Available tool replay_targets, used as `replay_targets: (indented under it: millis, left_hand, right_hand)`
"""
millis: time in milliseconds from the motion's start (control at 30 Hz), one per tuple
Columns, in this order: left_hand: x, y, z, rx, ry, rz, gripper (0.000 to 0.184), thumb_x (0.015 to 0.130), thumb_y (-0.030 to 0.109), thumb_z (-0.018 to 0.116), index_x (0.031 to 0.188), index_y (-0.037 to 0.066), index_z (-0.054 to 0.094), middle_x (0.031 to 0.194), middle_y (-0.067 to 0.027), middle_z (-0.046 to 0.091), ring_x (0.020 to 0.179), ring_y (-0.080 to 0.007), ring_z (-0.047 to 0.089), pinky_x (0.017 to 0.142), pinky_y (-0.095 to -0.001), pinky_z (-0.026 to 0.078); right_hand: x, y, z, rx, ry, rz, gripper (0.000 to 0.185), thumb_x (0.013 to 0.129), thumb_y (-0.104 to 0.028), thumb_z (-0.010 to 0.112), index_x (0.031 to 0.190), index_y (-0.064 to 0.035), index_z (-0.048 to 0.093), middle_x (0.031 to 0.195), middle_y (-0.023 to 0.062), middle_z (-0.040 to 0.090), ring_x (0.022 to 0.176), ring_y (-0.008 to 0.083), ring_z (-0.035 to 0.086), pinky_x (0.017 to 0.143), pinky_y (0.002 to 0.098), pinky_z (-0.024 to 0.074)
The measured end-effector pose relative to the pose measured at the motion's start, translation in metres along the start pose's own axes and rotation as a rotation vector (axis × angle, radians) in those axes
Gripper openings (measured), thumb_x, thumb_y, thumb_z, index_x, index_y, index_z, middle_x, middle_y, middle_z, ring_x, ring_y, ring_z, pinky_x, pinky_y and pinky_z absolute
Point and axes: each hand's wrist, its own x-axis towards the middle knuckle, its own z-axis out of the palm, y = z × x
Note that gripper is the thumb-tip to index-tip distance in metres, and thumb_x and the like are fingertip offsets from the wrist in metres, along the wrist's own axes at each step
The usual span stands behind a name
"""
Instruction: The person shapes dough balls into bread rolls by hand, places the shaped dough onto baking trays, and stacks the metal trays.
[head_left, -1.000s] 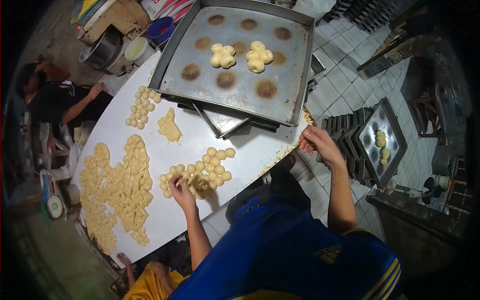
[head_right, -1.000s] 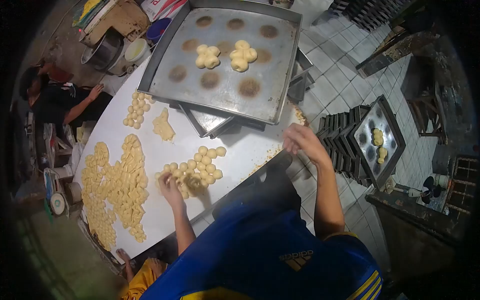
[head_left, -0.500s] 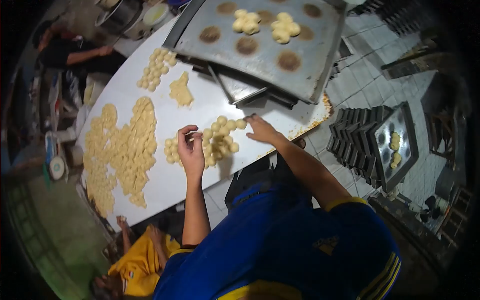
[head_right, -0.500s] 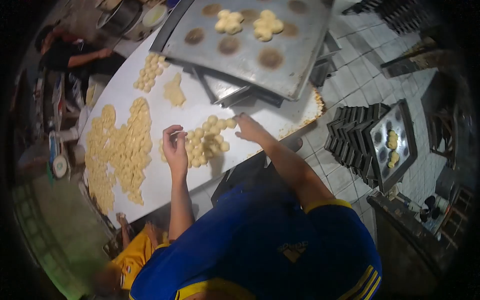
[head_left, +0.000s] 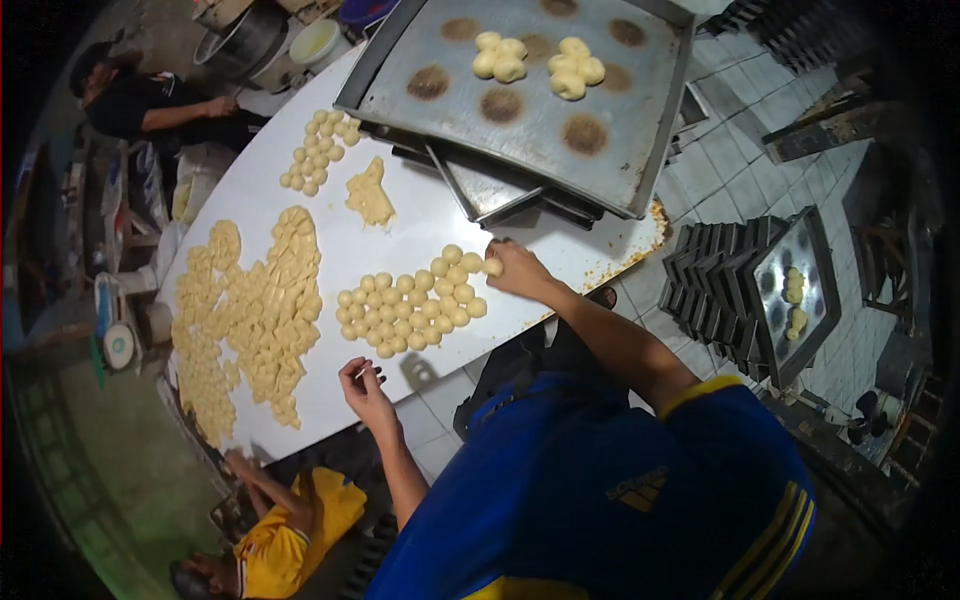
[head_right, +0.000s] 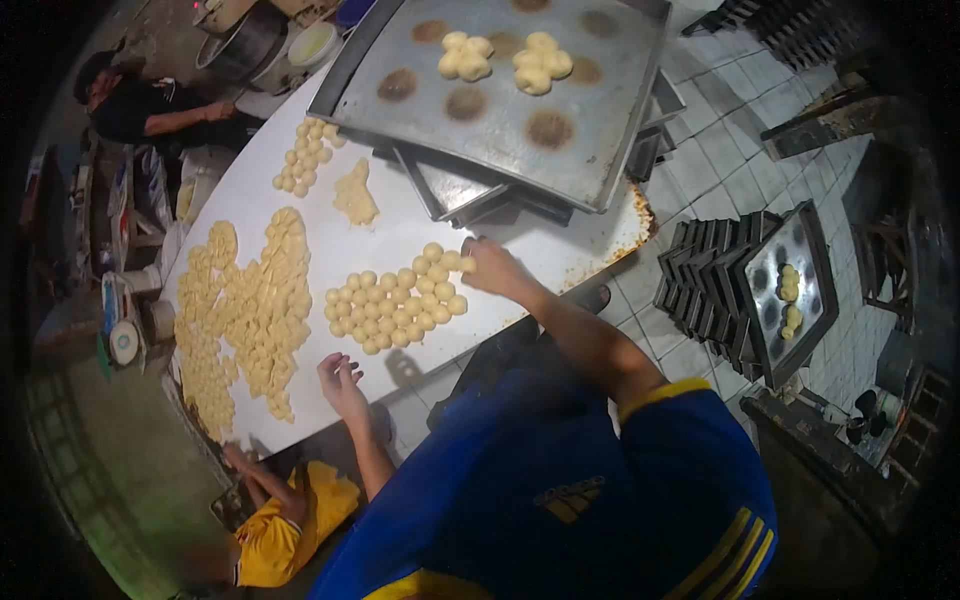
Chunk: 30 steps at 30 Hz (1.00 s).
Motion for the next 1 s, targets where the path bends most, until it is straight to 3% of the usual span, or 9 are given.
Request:
replay_targets:
  millis: [167, 233, 367, 467, 567, 633, 700, 800, 1000]
  left_hand:
    - [0.032, 0.072, 0.094, -0.265, -0.248, 0.073, 0.018, 0.103, 0.008, 0.06, 0.12, 0.002, 0.059, 0.116, -0.0094, 0.063, 0.104, -0.0179, 0.064, 0.087, -0.0324, 0.055]
    - [0.037, 0.12, 0.129, -0.347, -0.493, 0.083, 0.026, 0.104, 0.014, 0.061, 0.126, 0.002, 0.056, 0.129, -0.0134, 0.059, 0.115, -0.0225, 0.062, 0.097, -0.0354, 0.053]
    - [0.029, 0.187, 0.203, -0.582, -0.74, 0.043, 0.049, 0.104, 0.017, 0.062, 0.146, 0.003, 0.042, 0.142, -0.017, 0.056, 0.128, -0.0248, 0.058, 0.105, -0.037, 0.049]
    - [0.034, 0.189, 0.254, -0.659, -0.769, -0.322, 0.062, 0.096, 0.026, 0.074, 0.144, 0.004, 0.042, 0.139, -0.016, 0.05, 0.13, -0.0277, 0.053, 0.11, -0.0425, 0.045]
    - [0.038, 0.184, 0.289, -0.816, -0.755, -0.588, 0.071, 0.091, 0.033, 0.08, 0.145, 0.008, 0.042, 0.144, -0.0145, 0.039, 0.133, -0.0274, 0.046, 0.11, -0.0456, 0.044]
    - [0.041, 0.186, 0.311, -0.756, -0.697, -0.595, 0.075, 0.087, 0.038, 0.082, 0.144, 0.01, 0.042, 0.148, -0.0123, 0.031, 0.134, -0.0265, 0.04, 0.11, -0.0506, 0.043]
    - [0.041, 0.192, 0.329, -0.654, -0.532, -0.508, 0.072, 0.086, 0.033, 0.08, 0.143, 0.011, 0.043, 0.141, -0.0097, 0.036, 0.124, -0.0245, 0.044, 0.102, -0.0511, 0.045]
    - [0.053, 0.176, 0.352, -0.615, -0.397, -0.511, 0.036, 0.086, 0.022, 0.068, 0.119, 0.011, 0.06, 0.114, -0.006, 0.057, 0.104, -0.0204, 0.051, 0.087, -0.0436, 0.044]
    - [-0.026, 0.199, 0.335, -0.758, -0.807, -0.458, 0.028, 0.079, 0.007, 0.055, 0.103, -0.002, 0.065, 0.111, -0.0143, 0.07, 0.106, -0.0279, 0.07, 0.094, -0.0462, 0.06]
  right_hand:
    - [-0.057, -0.131, -0.154, 0.458, -0.284, -0.03, 0.043, 0.081, -0.021, 0.083, 0.119, -0.006, 0.066, 0.113, 0.0091, 0.067, 0.091, 0.0183, 0.069, 0.075, 0.0343, 0.0567]
    - [-0.061, -0.184, -0.22, 0.377, -0.023, -0.197, 0.04, 0.082, -0.012, 0.083, 0.117, -0.0051, 0.065, 0.112, 0.0035, 0.065, 0.096, 0.0114, 0.064, 0.077, 0.0251, 0.0547]
    - [0.004, -0.206, -0.3, 0.095, 0.807, -0.62, 0.048, 0.077, -0.004, 0.086, 0.12, -0.0049, 0.063, 0.117, 0.0051, 0.066, 0.105, 0.0138, 0.067, 0.081, 0.0272, 0.0563]
    - [0.092, -0.172, -0.33, 0.045, 0.981, -0.68, 0.054, 0.081, -0.021, 0.084, 0.129, -0.006, 0.064, 0.122, 0.0122, 0.064, 0.106, 0.0244, 0.071, 0.085, 0.0373, 0.0596]
    - [0.128, -0.113, -0.318, -0.519, 0.859, -0.313, 0.067, 0.084, -0.035, 0.081, 0.14, -0.0068, 0.058, 0.138, 0.0163, 0.055, 0.11, 0.0315, 0.071, 0.093, 0.045, 0.0572]
    - [0.111, -0.108, -0.318, -0.264, 0.844, -0.236, 0.076, 0.084, -0.045, 0.079, 0.146, -0.0083, 0.053, 0.148, 0.0179, 0.045, 0.114, 0.0356, 0.07, 0.098, 0.0471, 0.0549]
    - [0.056, -0.126, -0.317, -0.094, 0.867, -0.28, 0.068, 0.086, -0.035, 0.08, 0.143, -0.0075, 0.055, 0.143, 0.0172, 0.05, 0.113, 0.0322, 0.069, 0.094, 0.0433, 0.0564]
    - [-0.023, -0.106, -0.316, 0.146, 0.901, -0.157, 0.057, 0.088, -0.023, 0.08, 0.139, -0.0076, 0.058, 0.136, 0.0151, 0.057, 0.108, 0.0269, 0.068, 0.089, 0.0395, 0.0575]
    - [-0.171, -0.023, -0.317, 0.599, 0.862, 0.146, 0.081, 0.095, -0.048, 0.074, 0.154, -0.0025, 0.04, 0.152, 0.02, 0.049, 0.133, 0.0318, 0.056, 0.109, 0.0433, 0.0469]
